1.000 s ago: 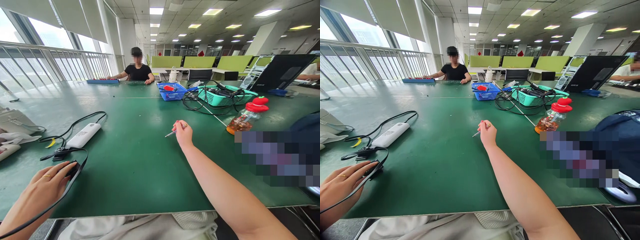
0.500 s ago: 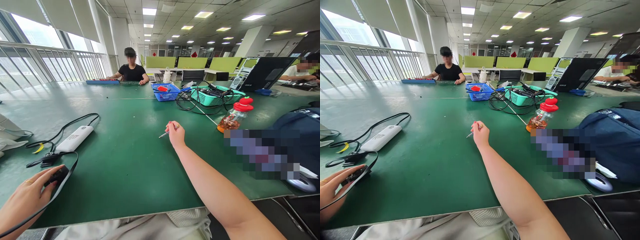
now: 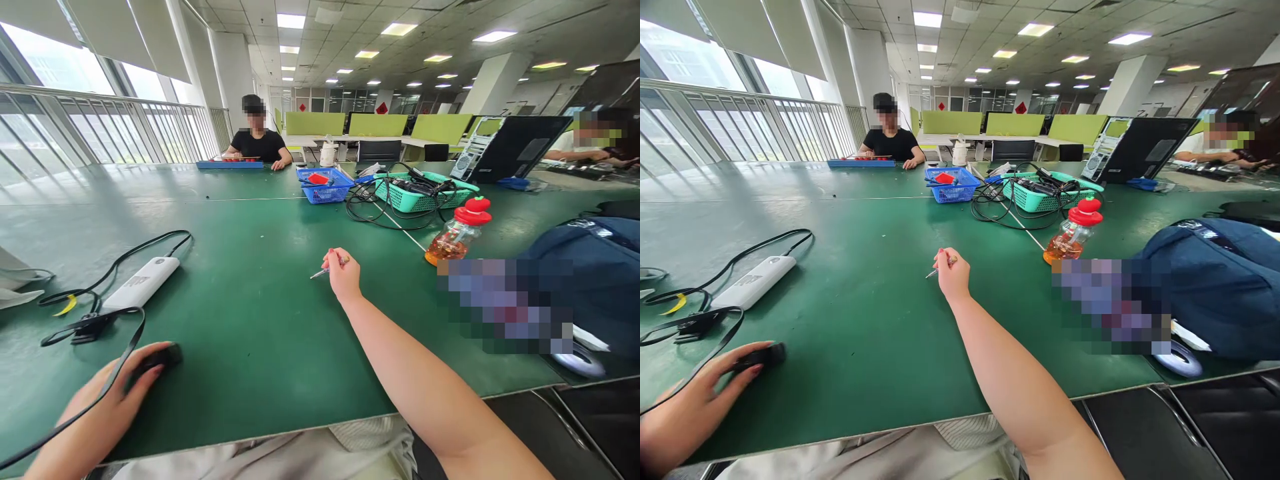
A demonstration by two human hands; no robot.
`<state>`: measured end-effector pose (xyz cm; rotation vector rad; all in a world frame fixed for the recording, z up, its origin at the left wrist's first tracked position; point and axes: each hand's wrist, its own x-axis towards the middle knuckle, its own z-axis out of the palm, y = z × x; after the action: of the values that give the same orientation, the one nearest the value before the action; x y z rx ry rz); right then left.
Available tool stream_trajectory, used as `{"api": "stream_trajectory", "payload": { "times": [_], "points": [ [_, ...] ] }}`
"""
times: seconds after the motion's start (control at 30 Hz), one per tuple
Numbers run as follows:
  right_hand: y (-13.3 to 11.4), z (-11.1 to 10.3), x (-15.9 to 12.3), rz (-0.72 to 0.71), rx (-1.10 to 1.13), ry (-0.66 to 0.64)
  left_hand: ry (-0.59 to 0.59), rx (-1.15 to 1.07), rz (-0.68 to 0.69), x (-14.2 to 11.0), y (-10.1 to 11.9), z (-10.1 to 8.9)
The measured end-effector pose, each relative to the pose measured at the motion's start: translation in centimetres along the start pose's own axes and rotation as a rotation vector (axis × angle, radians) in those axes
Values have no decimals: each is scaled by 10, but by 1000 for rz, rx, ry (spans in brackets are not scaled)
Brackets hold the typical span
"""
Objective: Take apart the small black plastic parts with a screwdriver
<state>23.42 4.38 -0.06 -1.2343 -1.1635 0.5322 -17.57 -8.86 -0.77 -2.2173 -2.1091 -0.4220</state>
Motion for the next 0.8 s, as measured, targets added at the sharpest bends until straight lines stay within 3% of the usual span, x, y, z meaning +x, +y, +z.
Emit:
{"api": "stream_trajectory", "payload": {
  "times": [0.17, 0.27, 0.4, 0.6, 0.8],
  "points": [
    [2, 1, -2, 6, 41, -65, -167, -288, 327, 8, 98, -7],
    [7, 2, -2, 5, 51, -93, -214, -342, 534, 28, 137, -8],
    [9, 2, -2, -45, 18, -125, -191, -347, 606, 71, 175, 5],
    [-1, 1, -6, -162, -174, -245, -156, -259, 538, 123, 211, 42],
    [-7, 11, -17, -183, -399, -426, -104, -337, 529, 131, 206, 58]
  ]
}}
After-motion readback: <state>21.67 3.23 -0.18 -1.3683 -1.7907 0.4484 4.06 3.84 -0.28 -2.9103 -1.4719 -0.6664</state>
